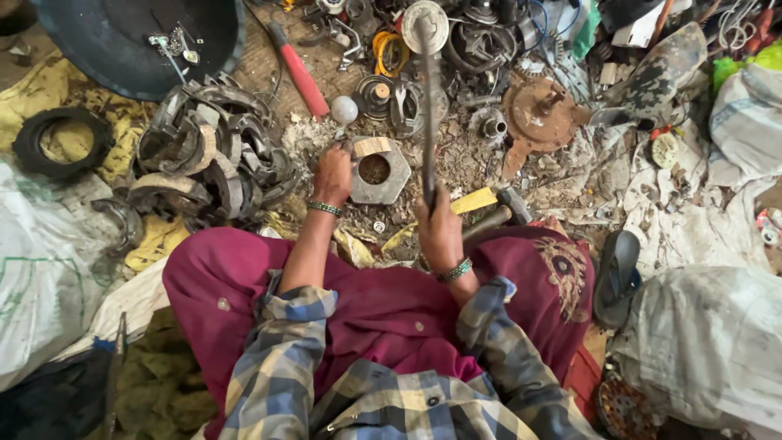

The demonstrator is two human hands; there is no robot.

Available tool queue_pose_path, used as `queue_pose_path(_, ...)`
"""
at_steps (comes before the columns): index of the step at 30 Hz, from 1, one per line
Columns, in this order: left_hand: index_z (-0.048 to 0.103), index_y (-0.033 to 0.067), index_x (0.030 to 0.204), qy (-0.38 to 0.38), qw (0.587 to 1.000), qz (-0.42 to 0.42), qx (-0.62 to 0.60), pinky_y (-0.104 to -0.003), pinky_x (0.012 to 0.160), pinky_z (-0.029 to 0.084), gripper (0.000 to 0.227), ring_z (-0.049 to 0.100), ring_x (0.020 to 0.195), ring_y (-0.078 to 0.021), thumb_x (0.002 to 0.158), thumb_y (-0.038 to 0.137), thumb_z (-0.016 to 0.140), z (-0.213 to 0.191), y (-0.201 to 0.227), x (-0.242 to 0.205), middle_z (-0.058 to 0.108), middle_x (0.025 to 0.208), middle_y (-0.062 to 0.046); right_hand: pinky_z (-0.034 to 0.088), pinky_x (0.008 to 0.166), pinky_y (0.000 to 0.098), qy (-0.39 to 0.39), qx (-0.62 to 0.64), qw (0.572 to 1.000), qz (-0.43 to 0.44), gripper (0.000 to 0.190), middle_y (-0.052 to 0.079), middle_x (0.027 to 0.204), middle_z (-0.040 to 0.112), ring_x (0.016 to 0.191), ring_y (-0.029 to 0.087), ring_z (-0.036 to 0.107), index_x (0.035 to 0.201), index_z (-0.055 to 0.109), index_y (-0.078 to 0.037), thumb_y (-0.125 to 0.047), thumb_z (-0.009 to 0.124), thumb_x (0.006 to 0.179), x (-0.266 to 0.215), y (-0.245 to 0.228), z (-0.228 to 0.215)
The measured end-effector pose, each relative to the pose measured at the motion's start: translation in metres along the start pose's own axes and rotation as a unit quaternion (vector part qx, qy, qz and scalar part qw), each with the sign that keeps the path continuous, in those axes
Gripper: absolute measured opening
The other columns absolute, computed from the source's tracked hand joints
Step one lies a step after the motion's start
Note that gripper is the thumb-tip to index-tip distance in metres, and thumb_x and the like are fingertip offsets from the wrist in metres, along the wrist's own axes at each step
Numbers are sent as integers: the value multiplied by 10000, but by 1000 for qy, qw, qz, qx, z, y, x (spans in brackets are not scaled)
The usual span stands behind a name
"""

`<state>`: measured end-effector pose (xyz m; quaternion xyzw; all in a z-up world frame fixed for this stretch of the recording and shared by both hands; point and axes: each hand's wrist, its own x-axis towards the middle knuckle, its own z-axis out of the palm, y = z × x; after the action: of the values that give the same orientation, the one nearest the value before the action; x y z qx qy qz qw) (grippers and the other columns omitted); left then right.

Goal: The person sits on the ground and repeatedly strikes a small metal piece placed on a hexagonal anvil using a hammer. They adjust the piece's position between strikes and continue hammering throughout the clip.

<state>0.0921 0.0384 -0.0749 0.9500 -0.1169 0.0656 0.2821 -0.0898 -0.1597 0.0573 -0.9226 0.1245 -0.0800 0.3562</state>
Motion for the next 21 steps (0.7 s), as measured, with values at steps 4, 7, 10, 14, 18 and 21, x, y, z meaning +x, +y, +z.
queue_pose_path(4, 720, 10, 1061, -20, 980, -140, -142, -484, 852, 531, 247, 668, 988, -425, 1018, 147, 519, -14, 5, 1, 705, 1058, -256, 526, 520, 417, 122, 91, 976, -156, 306, 180, 759, 643, 598, 255, 627, 1282, 467, 21, -214, 518, 1093, 2, -7, 1)
queue_pose_path(7, 707, -1, 1020, -9, 997, -41, -60, -476, 866, 550, 271, 685, 1002, -415, 950, 131, 480, -19, 8, -2, 704, 1099, -253, 530, 555, 455, 56, 49, 990, -121, 283, 207, 787, 659, 663, 333, 649, 1242, 472, 11, -228, 539, 1107, 6, 20, 34)
queue_pose_path(10, 665, -20, 1013, -10, 956, -85, -281, -449, 824, 598, 282, 697, 986, -387, 980, 174, 464, -19, 15, -1, 670, 1108, -230, 503, 556, 513, -67, -150, 984, -69, 370, 228, 725, 676, 660, 415, 657, 1259, 462, 41, -244, 570, 1051, 4, 44, 49)
queue_pose_path(14, 720, -8, 1026, -23, 977, -131, -164, -502, 869, 517, 314, 647, 1002, -435, 1047, 192, 479, -20, 11, 1, 694, 1061, -260, 528, 526, 478, -44, -95, 993, -51, 450, 211, 707, 686, 601, 367, 672, 1331, 454, 49, -258, 560, 1020, -1, 26, 27)
queue_pose_path(18, 719, 4, 1020, 4, 999, -3, -41, -470, 881, 547, 289, 682, 1002, -401, 971, 119, 458, -15, 4, -3, 702, 1095, -235, 500, 485, 410, 76, 51, 990, -107, 389, 177, 739, 665, 552, 274, 631, 1298, 485, 45, -269, 520, 1071, 2, -6, -11)
queue_pose_path(21, 712, -5, 1028, 3, 997, -16, -75, -471, 853, 545, 306, 680, 987, -405, 970, 129, 443, -11, 3, 0, 695, 1100, -244, 496, 486, 403, 137, 126, 972, -144, 344, 169, 732, 659, 561, 280, 622, 1226, 488, 28, -286, 513, 1087, 14, 2, -5)
